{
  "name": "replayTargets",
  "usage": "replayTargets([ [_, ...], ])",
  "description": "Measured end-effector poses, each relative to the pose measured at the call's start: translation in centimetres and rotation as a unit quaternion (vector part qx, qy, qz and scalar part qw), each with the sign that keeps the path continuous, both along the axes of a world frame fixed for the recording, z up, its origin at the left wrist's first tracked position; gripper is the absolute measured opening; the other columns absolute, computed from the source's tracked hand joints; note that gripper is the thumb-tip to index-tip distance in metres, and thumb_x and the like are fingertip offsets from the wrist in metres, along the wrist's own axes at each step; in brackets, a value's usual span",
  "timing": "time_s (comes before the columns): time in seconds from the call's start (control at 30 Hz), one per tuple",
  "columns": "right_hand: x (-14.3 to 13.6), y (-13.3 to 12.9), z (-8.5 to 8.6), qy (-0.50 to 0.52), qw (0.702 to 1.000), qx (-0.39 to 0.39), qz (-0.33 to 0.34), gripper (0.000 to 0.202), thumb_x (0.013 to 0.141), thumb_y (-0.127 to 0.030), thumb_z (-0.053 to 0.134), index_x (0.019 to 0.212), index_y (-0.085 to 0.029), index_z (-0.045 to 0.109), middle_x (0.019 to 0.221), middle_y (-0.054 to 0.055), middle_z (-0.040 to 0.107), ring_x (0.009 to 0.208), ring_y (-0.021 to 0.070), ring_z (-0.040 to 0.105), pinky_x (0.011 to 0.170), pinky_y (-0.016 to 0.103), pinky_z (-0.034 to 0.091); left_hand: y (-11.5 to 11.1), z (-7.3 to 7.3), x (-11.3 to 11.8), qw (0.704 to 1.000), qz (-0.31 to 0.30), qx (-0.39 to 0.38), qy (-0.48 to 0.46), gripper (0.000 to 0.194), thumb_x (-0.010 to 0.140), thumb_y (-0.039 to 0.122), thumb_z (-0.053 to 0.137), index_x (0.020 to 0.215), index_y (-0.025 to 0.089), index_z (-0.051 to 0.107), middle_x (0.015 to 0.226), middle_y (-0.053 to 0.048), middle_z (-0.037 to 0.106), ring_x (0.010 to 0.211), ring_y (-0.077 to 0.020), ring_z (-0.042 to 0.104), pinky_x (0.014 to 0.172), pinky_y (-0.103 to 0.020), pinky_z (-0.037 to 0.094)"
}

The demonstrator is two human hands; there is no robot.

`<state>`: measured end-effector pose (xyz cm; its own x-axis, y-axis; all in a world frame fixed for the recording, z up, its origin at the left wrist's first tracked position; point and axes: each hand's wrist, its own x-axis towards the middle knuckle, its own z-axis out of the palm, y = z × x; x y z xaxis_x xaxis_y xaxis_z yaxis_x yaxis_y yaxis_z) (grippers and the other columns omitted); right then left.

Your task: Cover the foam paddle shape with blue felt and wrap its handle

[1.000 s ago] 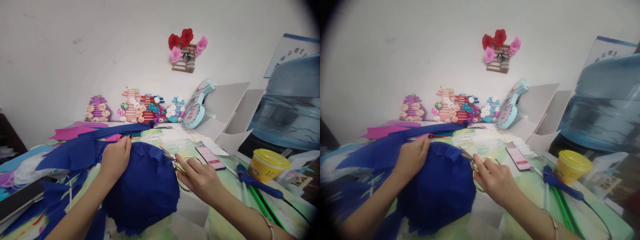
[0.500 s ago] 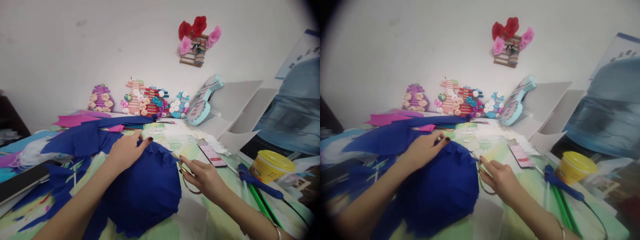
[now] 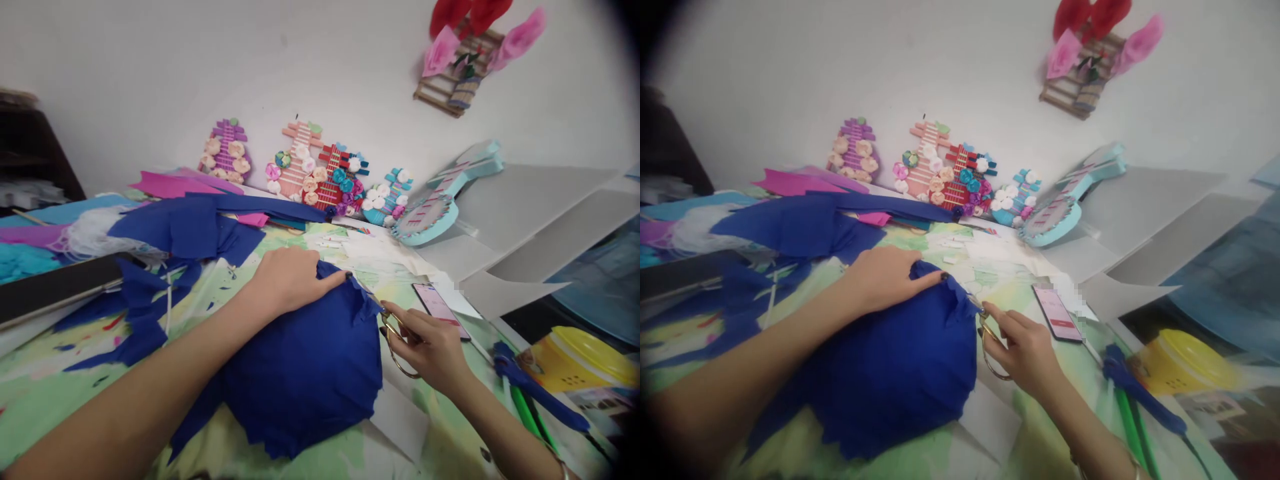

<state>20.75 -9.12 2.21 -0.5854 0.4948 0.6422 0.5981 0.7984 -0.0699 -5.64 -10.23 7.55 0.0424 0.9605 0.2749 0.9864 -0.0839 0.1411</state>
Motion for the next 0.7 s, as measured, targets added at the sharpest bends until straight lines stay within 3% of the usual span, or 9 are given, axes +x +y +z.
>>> replayTargets([
  [0.1, 0.0, 0.2, 0.0, -0.001, 1.0, -0.013, 0.003, 0.031, 0.084, -0.017, 0.055, 0.111, -0.008, 0.068, 0.056, -0.003, 0.046, 0.046, 0.0076, 0.041, 0.047, 0.02, 0.037, 0.1, -0.1, -0.1, 1.0, 0.0, -0.002, -0.012, 0.079, 0.08, 0.077, 0.016, 0.084, 0.017, 0.068, 0.086, -0.015, 0.071, 0.085, -0.0339, 0.066, 0.069, -0.041, 0.05],
  [0.23, -0.2, 0.0, 0.2, -0.008, 0.999, -0.043, -0.015, 0.031, 0.084, -0.017, 0.054, 0.109, -0.01, 0.069, 0.054, -0.004, 0.046, 0.045, 0.0078, 0.042, 0.046, 0.02, 0.037, 0.1, -0.2, -0.2, 0.999, -0.025, 0.021, -0.005, 0.084, 0.064, 0.088, 0.033, 0.091, 0.017, 0.068, 0.085, -0.014, 0.071, 0.084, -0.0355, 0.066, 0.069, -0.041, 0.05],
  [0.43, -0.3, -0.5, 0.9, -0.004, 0.996, -0.086, -0.031, 0.031, 0.083, -0.02, 0.056, 0.11, -0.012, 0.069, 0.053, -0.005, 0.047, 0.042, 0.0069, 0.042, 0.043, 0.019, 0.035, 0.0, -0.4, 0.0, 0.999, 0.001, 0.047, -0.022, 0.071, 0.073, 0.077, 0.034, 0.083, 0.017, 0.071, 0.083, -0.013, 0.071, 0.081, -0.033, 0.066, 0.069, -0.04, 0.05],
  [0.7, 1.0, -0.5, 0.4, 0.014, 0.992, -0.126, -0.027, 0.032, 0.081, -0.017, 0.06, 0.111, -0.018, 0.068, 0.061, -0.003, 0.053, 0.049, 0.0085, 0.045, 0.047, 0.021, 0.041, -0.2, -0.3, 0.3, 0.995, 0.037, 0.061, -0.067, 0.072, 0.068, 0.079, 0.041, 0.087, 0.017, 0.073, 0.084, -0.013, 0.07, 0.088, -0.0324, 0.065, 0.076, -0.038, 0.046],
])
